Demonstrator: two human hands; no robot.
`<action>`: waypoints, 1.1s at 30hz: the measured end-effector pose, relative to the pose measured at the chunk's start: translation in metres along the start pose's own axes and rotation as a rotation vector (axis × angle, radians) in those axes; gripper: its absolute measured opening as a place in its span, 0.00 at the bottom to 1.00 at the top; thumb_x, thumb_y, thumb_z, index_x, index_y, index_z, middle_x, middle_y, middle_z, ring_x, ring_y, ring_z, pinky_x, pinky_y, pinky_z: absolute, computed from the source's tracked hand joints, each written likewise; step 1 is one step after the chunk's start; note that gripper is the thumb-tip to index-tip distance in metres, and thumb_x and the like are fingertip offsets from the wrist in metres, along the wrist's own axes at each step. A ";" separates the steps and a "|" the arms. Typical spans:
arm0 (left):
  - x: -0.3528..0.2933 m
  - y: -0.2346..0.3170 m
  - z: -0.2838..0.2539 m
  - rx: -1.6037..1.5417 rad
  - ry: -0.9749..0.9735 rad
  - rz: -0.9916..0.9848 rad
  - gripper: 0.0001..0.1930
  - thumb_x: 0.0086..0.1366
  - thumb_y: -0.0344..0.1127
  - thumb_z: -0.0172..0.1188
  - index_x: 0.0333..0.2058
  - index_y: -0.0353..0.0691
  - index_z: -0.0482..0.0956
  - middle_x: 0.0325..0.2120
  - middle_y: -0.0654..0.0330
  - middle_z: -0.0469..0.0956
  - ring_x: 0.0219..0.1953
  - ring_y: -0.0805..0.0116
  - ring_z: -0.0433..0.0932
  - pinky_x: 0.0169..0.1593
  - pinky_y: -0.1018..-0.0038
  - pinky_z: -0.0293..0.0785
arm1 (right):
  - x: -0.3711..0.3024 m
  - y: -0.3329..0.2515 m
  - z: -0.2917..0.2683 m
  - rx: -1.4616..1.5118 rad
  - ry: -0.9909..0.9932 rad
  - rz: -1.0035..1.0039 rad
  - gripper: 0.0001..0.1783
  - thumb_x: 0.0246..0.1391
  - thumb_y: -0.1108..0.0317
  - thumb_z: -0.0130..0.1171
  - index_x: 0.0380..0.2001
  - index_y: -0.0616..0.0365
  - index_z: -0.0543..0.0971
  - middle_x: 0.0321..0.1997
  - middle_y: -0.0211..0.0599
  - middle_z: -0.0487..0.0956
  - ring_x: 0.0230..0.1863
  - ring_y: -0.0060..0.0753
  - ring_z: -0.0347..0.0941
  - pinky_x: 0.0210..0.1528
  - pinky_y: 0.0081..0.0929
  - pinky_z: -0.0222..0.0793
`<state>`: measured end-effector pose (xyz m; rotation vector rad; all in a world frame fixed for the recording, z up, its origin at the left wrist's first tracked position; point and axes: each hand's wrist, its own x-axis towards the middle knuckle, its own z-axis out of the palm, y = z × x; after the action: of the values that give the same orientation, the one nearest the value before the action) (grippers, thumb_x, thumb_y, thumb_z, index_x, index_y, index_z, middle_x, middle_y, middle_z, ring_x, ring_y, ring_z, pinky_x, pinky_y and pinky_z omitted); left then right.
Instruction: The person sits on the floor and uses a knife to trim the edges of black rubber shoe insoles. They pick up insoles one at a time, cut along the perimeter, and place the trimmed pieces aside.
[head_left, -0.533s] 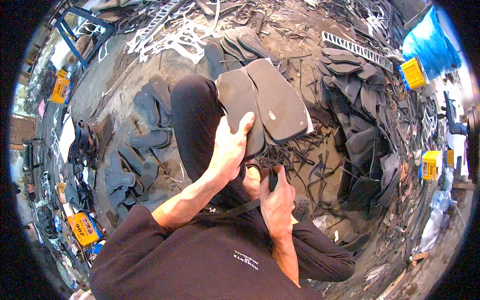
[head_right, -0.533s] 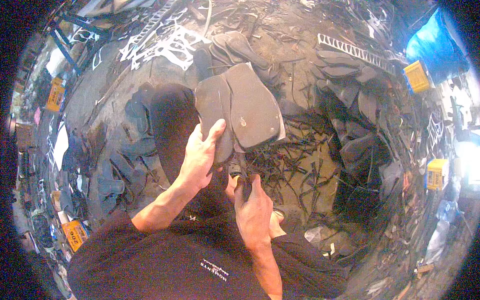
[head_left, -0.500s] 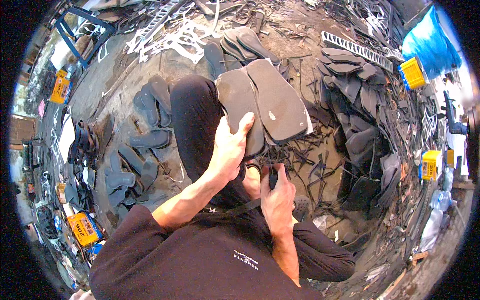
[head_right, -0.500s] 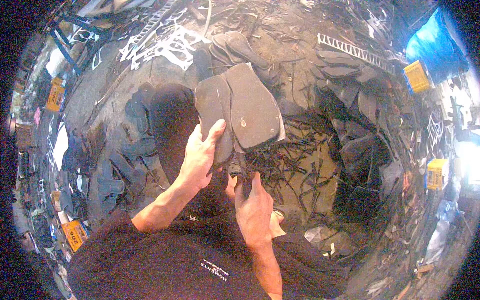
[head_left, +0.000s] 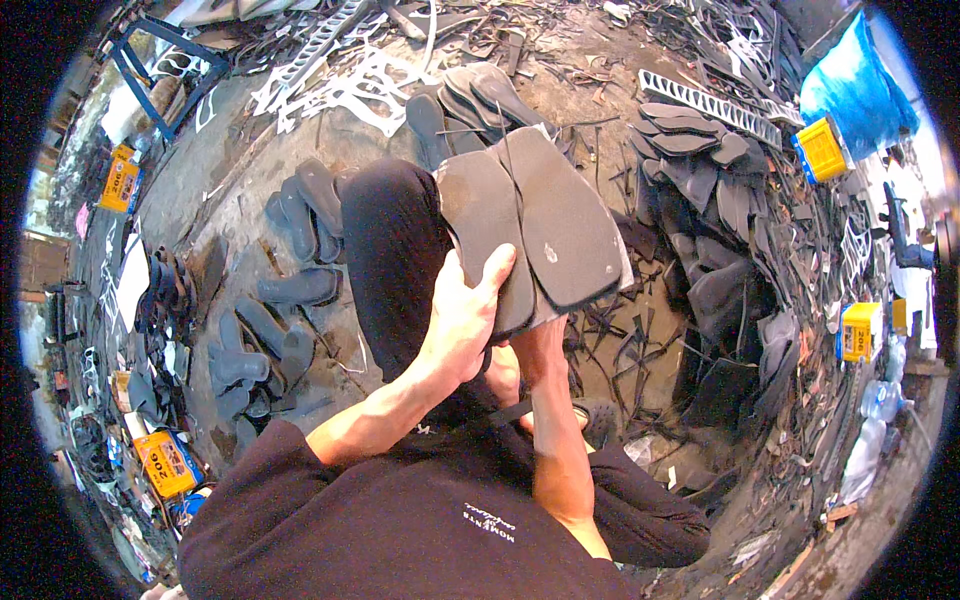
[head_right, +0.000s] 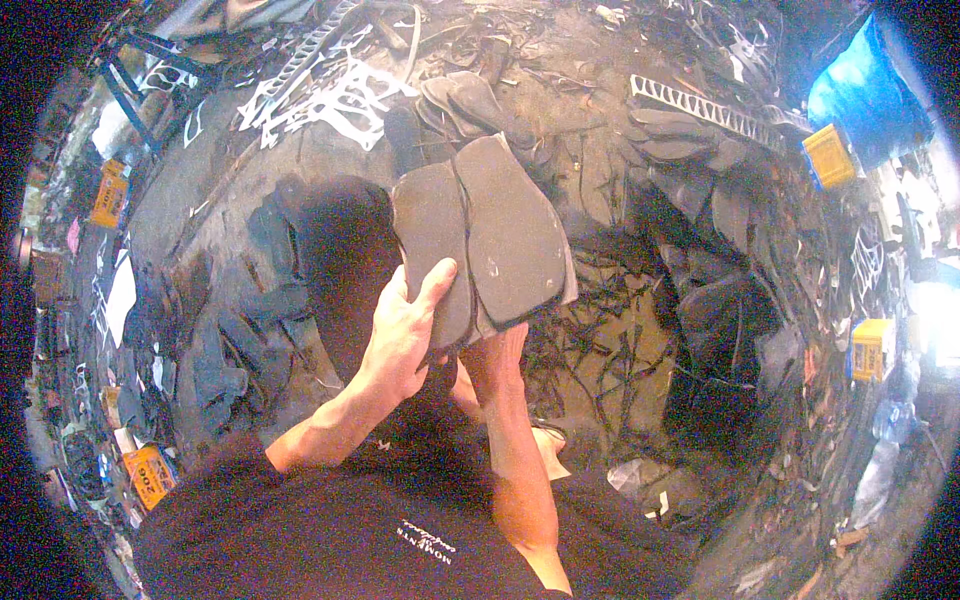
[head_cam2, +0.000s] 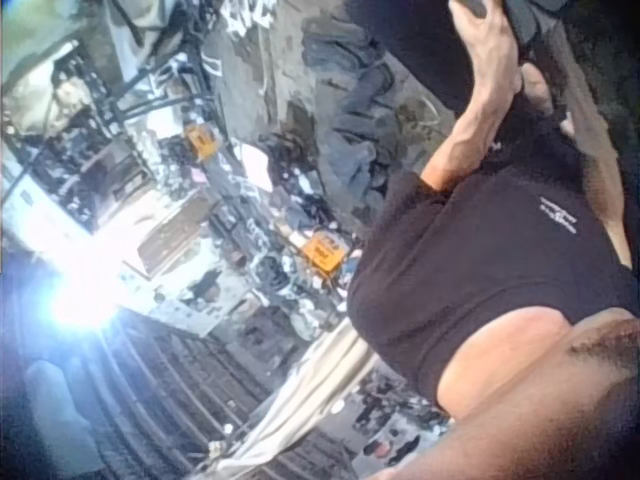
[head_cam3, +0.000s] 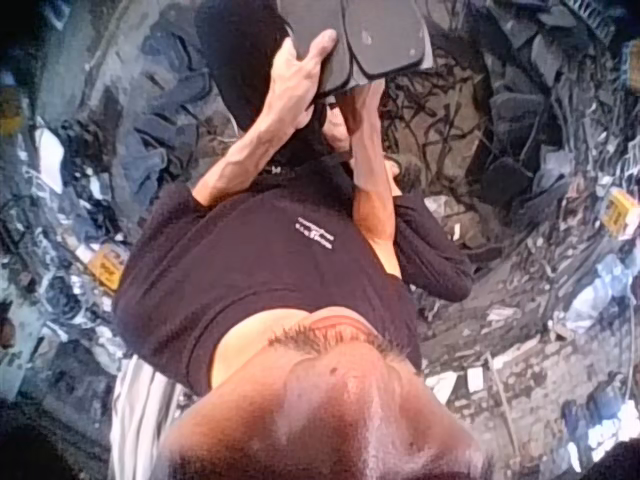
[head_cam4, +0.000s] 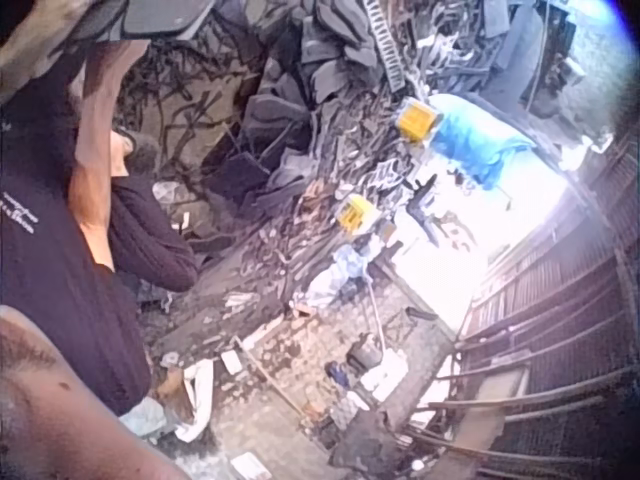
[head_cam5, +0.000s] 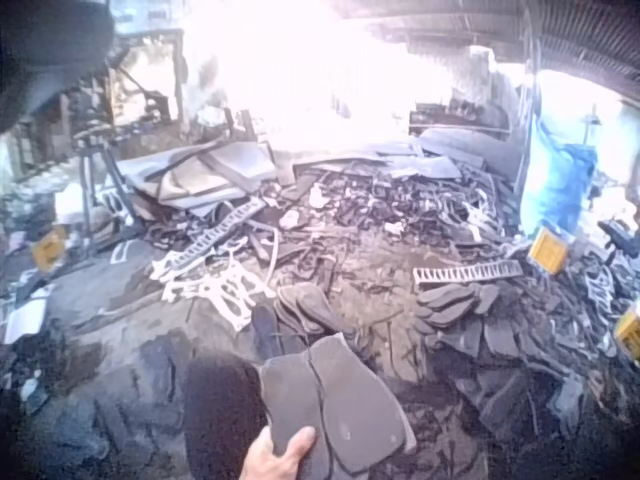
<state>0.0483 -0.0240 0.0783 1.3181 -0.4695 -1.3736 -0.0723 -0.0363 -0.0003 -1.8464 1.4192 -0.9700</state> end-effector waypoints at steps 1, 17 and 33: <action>0.000 -0.005 -0.003 -0.015 -0.024 0.017 0.25 0.74 0.46 0.66 0.62 0.41 0.73 0.49 0.59 0.83 0.42 0.68 0.83 0.39 0.67 0.82 | -0.001 0.015 0.006 0.038 0.049 -0.066 0.28 0.66 0.55 0.62 0.64 0.58 0.77 0.63 0.51 0.81 0.63 0.53 0.78 0.61 0.47 0.75; -0.028 0.061 -0.081 0.360 -0.515 -0.130 0.32 0.69 0.43 0.71 0.66 0.35 0.72 0.56 0.61 0.80 0.58 0.73 0.74 0.67 0.71 0.67 | 0.112 0.042 -0.020 0.378 -0.248 0.343 0.26 0.74 0.42 0.52 0.49 0.56 0.82 0.36 0.31 0.83 0.30 0.26 0.76 0.34 0.28 0.75; -0.001 0.045 -0.033 0.397 -0.478 0.002 0.18 0.69 0.42 0.73 0.48 0.34 0.86 0.37 0.65 0.87 0.37 0.80 0.82 0.43 0.77 0.78 | -0.072 -0.087 -0.133 0.084 -0.001 0.329 0.20 0.70 0.51 0.62 0.44 0.61 0.78 0.24 0.33 0.75 0.26 0.23 0.69 0.31 0.28 0.68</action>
<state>0.0956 -0.0235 0.1071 1.2882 -1.1122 -1.6534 -0.1491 0.0503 0.1303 -1.4920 1.5939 -0.8468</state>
